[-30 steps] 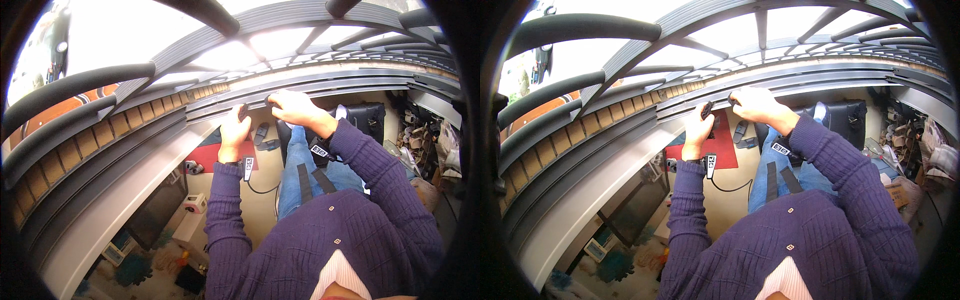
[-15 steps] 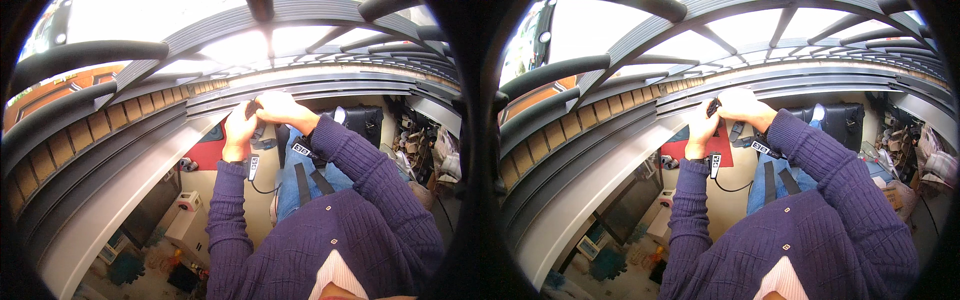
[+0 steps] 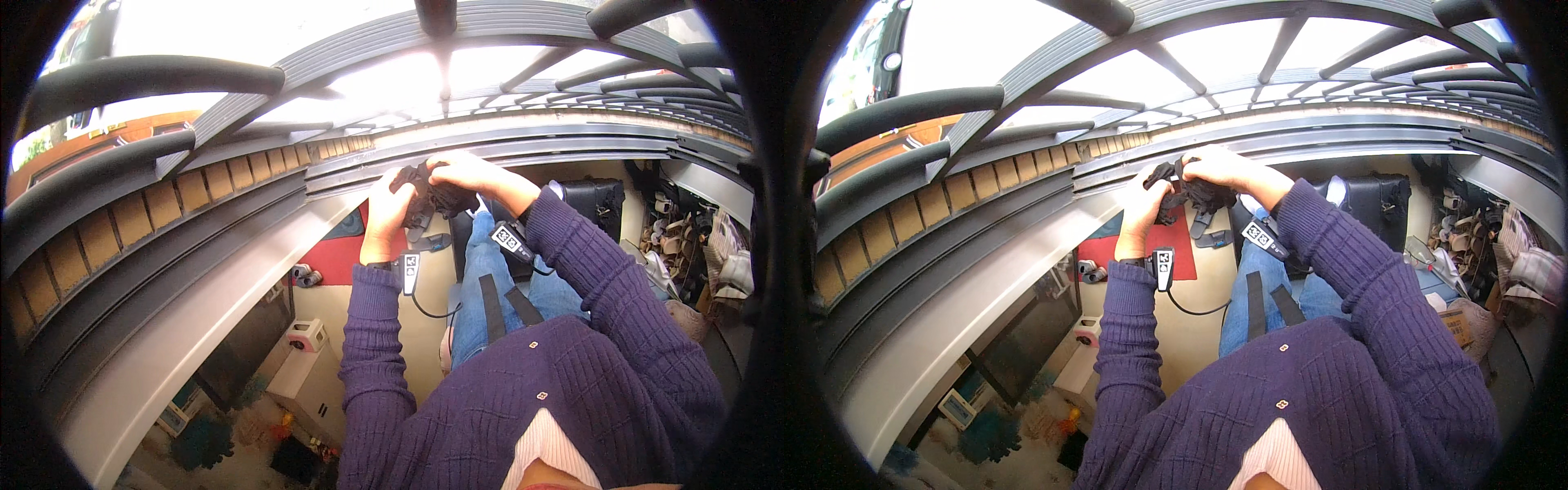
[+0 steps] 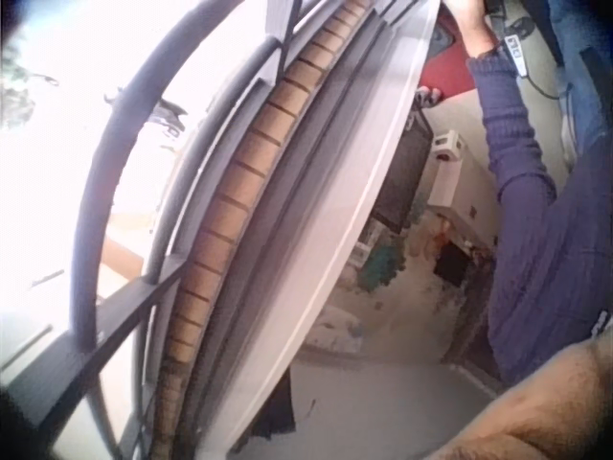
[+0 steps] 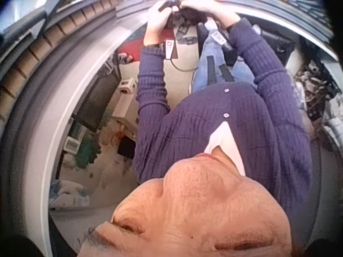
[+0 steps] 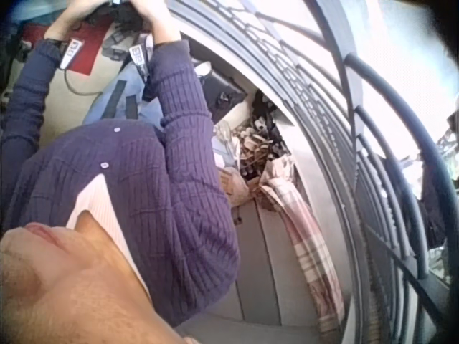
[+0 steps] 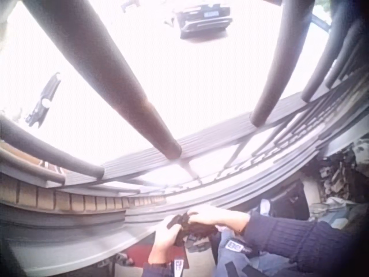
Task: The person installs a long metal frame into a curved window opening. They align the frame along the top edge, press it into place, and adjust its position repeatedly to fit the curved structure.
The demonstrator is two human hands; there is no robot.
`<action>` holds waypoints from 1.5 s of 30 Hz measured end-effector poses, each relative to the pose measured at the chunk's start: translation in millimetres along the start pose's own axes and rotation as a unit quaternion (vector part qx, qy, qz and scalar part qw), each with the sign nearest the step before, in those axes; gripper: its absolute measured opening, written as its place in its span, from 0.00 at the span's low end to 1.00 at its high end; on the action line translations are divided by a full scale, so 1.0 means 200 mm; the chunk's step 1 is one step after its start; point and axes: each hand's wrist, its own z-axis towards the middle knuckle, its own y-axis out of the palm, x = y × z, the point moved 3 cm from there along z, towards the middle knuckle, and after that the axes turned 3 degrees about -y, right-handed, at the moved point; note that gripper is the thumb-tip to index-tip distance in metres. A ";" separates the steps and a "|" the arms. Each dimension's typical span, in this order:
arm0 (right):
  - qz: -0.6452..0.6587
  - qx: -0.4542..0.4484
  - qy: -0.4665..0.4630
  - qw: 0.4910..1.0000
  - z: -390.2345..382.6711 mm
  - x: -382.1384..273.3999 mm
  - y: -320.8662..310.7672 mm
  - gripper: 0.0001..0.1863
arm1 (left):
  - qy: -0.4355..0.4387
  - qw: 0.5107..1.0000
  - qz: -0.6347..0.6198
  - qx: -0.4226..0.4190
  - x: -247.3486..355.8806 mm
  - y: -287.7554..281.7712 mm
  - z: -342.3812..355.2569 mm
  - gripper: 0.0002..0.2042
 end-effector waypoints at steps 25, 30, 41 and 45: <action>-0.231 0.365 -0.132 0.892 -0.72 0.08 -0.86 0.22 | 0.189 0.974 -0.127 0.017 0.37 0.99 0.14 0.20; -0.409 0.272 -0.187 0.851 -0.61 0.01 -0.59 0.17 | 0.103 0.994 0.006 0.046 0.18 0.69 -0.14 0.19; -0.498 0.104 -0.203 0.837 -0.14 -0.03 -0.30 0.15 | -0.068 0.984 -0.084 0.139 -0.21 0.28 -0.55 0.16; -0.519 0.117 -0.209 0.820 -0.13 -0.01 -0.28 0.13 | -0.104 0.980 -0.107 0.133 -0.30 0.25 -0.59 0.15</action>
